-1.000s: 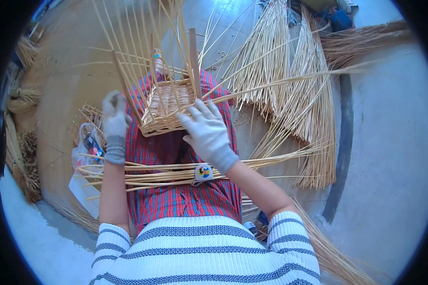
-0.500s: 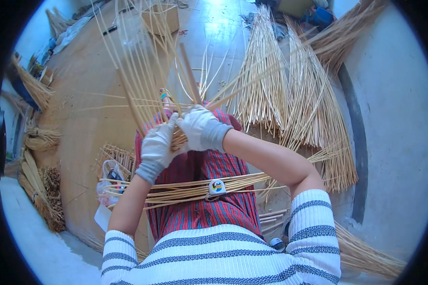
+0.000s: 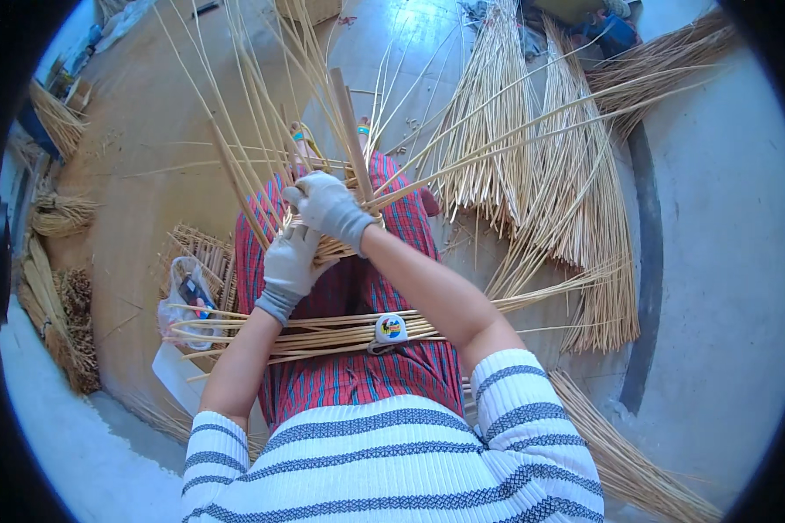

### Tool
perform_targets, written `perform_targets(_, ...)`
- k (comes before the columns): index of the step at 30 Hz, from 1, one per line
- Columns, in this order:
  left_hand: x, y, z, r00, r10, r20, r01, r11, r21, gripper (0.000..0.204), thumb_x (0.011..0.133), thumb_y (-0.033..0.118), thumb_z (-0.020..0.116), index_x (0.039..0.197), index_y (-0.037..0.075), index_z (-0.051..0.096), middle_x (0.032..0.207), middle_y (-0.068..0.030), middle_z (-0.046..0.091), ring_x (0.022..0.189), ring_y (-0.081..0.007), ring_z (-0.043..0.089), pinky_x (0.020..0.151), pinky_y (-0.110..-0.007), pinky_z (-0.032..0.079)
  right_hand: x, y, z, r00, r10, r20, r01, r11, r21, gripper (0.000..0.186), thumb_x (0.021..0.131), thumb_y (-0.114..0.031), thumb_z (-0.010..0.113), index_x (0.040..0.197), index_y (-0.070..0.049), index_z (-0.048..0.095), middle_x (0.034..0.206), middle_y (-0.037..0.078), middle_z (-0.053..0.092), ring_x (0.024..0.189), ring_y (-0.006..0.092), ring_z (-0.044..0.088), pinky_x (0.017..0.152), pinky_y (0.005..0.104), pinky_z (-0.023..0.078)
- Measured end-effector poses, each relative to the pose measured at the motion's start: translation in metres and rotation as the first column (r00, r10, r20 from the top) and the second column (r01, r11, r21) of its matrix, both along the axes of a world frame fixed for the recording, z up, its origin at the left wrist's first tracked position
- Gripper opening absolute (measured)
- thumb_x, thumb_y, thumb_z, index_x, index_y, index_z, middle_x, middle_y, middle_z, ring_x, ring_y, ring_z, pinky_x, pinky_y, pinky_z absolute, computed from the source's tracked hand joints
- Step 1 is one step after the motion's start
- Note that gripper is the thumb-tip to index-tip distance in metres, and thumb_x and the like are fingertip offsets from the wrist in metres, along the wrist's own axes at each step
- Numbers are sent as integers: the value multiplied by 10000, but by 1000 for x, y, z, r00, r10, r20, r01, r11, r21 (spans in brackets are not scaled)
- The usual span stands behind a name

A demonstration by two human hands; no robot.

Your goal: Weaving a rectangular basket using long reeds while sitting on the workshop floor.

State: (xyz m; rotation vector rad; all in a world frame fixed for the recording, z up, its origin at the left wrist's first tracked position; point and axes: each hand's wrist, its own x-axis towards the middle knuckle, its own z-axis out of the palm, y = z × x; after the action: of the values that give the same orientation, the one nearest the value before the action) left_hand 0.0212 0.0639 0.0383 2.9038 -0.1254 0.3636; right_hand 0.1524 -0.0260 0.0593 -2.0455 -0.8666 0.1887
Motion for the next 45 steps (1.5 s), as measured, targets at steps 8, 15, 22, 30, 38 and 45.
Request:
perform_targets(8,-3,2,-6,999,41,32,-39,998,-49,589,731,420,764,1196,94,607,1084,-121,619,937,-323,635,748,-443,519,-13,22,-8,943,-307,-127,304,952,-40,380,941,-389,579,869,-42,717,891,226,671,855,396,650,789,475,504)
perform_targets(15,-15,3,29,985,-1,172,11,998,-57,469,675,287,822,1064,87,650,1050,-120,612,1015,-315,598,944,-439,470,-25,1,10,985,-130,110,133,991,-19,486,837,-384,713,1197,-66,644,1101,272,633,943,395,653,859,485,497)
perform_targets(22,-37,30,28,811,458,366,-69,694,-716,303,869,139,738,1148,66,642,1149,-113,624,1082,-252,598,1003,-337,452,-34,-80,0,697,229,680,147,882,-448,543,718,-374,766,1206,-177,634,970,128,624,959,327,636,1136,526,293)
perform_targets(30,17,122,-65,953,298,54,12,142,-990,321,1046,246,505,1299,52,538,1204,-85,631,1110,-191,618,951,-314,520,-14,-121,251,529,232,816,-138,973,-188,596,629,-411,839,1136,-167,640,872,61,621,921,284,640,1078,514,385)
perform_targets(38,18,116,115,946,-8,324,295,-393,-871,319,1035,212,517,1310,51,535,1256,-102,618,1148,-195,608,959,-311,519,-11,-178,334,342,162,926,-217,972,-90,670,592,-500,862,1105,-138,630,971,82,655,922,315,629,882,433,486)
perform_targets(45,-26,105,113,854,518,40,67,-34,-997,103,998,129,562,1078,64,570,942,-11,577,871,-95,545,763,-256,454,-21,-175,151,850,-127,512,32,981,191,834,724,-150,832,1436,-42,411,1414,161,503,1266,340,531,1042,412,453)
